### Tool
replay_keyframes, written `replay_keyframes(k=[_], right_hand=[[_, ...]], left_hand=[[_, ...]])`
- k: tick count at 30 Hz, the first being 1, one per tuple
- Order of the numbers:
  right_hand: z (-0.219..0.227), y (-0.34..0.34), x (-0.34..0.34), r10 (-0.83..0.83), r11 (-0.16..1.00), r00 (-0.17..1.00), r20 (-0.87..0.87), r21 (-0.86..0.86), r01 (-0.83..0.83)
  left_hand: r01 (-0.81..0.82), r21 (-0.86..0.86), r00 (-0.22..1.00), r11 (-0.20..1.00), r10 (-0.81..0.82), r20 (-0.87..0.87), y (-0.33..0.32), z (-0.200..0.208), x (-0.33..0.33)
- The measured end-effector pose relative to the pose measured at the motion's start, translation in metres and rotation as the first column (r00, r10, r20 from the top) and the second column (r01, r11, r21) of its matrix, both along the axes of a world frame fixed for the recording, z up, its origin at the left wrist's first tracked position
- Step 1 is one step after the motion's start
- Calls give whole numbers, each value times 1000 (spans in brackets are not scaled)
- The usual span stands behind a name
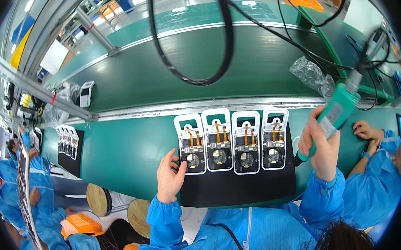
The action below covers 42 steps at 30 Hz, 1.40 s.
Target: The person fastens electronic components onto circuit boards using an electric screwdriver. The circuit boards are held in a plastic tray.
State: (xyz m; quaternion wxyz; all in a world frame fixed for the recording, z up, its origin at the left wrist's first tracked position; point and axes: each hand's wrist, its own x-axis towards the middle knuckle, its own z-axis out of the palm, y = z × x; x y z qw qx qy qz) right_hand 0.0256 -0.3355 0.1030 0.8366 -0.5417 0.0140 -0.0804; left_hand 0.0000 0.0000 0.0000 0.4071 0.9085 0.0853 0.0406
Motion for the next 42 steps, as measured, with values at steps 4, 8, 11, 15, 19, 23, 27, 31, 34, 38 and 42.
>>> replay_keyframes(k=[4, 8, 11, 15, 19, 23, 27, 31, 34, 38, 42], right_hand=[[-4, -22, 38, -48, 875, 997, -54, -484, 16], [-36, -36, 85, -96, 491, 959, 265, -826, 277], [-61, -41, 114, -118, 482, 967, 226, -838, 255], [-93, -40, 143, -18, 449, 996, 84, -890, 83], [-130, -45, 159, 79, 329, 995, 53, -944, 24], [-143, -45, 160, 107, 282, 981, 162, -951, 126], [-106, -57, 108, -12, 348, 938, 347, -878, 329], [-87, -62, 22, -120, 326, 990, 75, -939, 111], [-94, -49, -45, -116, 331, 976, -184, -934, -137], [-99, -16, -81, -289, 376, 949, -127, -927, -10], [-98, -10, -88, -428, 586, 873, -232, -807, 72]], left_hand=[[-57, -172, 995, 983, 41, -92, 6, -16, 4], [-44, -275, 989, 960, 3, -148, 17, -24, 17], [-47, -249, 981, 967, -2, -194, 10, -20, 21], [-97, -556, 980, 825, -17, -196, -6, -2, 21], [-19, -816, 985, 578, -130, -115, -9, -8, 25], [-53, -888, 972, 456, -181, -150, -1, -14, 28], [-37, -907, 963, 418, -226, -144, -6, -7, 29], [36, -875, 954, 483, -278, -115, 8, -8, 33], [73, -878, 932, 473, -345, -109, 9, -2, 28], [86, -888, 912, 451, -395, -112, 16, -5, 47], [125, -911, 893, 394, -445, -70, 12, 15, 58]])
